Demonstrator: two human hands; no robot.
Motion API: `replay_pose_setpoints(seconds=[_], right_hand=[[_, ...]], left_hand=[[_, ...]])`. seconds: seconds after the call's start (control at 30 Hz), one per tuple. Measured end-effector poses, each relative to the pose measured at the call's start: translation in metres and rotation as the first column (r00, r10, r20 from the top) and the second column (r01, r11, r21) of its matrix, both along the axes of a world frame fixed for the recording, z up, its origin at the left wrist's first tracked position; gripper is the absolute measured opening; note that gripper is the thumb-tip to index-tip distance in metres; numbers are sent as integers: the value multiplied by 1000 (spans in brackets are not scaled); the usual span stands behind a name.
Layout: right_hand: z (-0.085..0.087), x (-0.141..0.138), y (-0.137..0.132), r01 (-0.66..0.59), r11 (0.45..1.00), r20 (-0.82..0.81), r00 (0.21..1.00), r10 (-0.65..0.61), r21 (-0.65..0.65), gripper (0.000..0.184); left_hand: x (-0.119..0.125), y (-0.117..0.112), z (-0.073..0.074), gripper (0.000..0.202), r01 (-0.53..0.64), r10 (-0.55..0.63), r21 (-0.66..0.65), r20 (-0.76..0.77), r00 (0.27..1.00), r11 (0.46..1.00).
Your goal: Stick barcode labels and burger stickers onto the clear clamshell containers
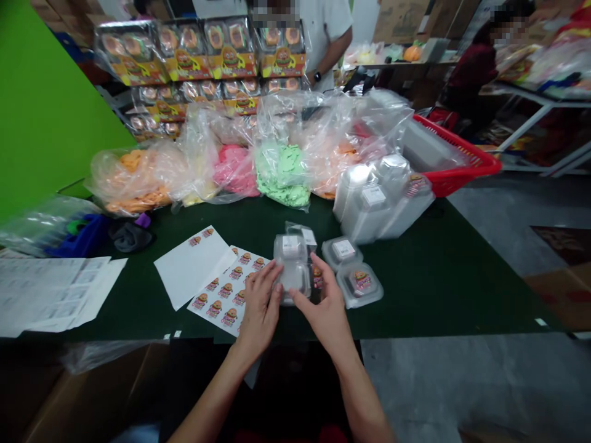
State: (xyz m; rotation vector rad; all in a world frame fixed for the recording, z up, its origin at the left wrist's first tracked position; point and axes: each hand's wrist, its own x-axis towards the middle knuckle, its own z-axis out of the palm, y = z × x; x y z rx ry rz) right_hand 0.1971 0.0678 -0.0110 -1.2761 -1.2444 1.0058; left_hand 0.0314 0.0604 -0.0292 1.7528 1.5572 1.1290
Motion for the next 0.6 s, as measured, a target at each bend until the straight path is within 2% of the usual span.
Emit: replay_pose_setpoints(seconds=[0.1, 0.17, 0.27, 0.37, 0.43, 0.5, 0.6], right_hand=[[12, 38, -4, 104, 988, 246, 961, -130, 114, 74], [15, 69, -4, 141, 981, 471, 862, -188, 133, 72], [4, 106, 2, 104, 994, 667, 739, -94, 25, 67], [-17, 123, 14, 31, 997, 705, 708, 32, -77, 64], [-28, 124, 22, 25, 997, 698, 715, 35, -76, 64], [-33, 121, 27, 51, 998, 682, 731, -13, -36, 69], [-22, 116, 18, 156, 986, 647, 747, -152, 51, 84]], left_hand=[[-2, 1, 2, 40, -11, 11, 11, -28, 1000, 1000], [-4, 1, 4, 39, -20, 21, 24, -28, 999, 1000], [-7, 0, 6, 37, -38, 39, 43, -17, 999, 998], [-18, -2, 7, 35, -63, 66, 60, -49, 997, 996], [-36, 0, 5, 35, -92, 100, 89, -95, 990, 992], [-65, 4, 1, 35, -140, 158, 115, -161, 974, 983], [-125, 8, -7, 40, -253, 271, 99, -347, 898, 962]])
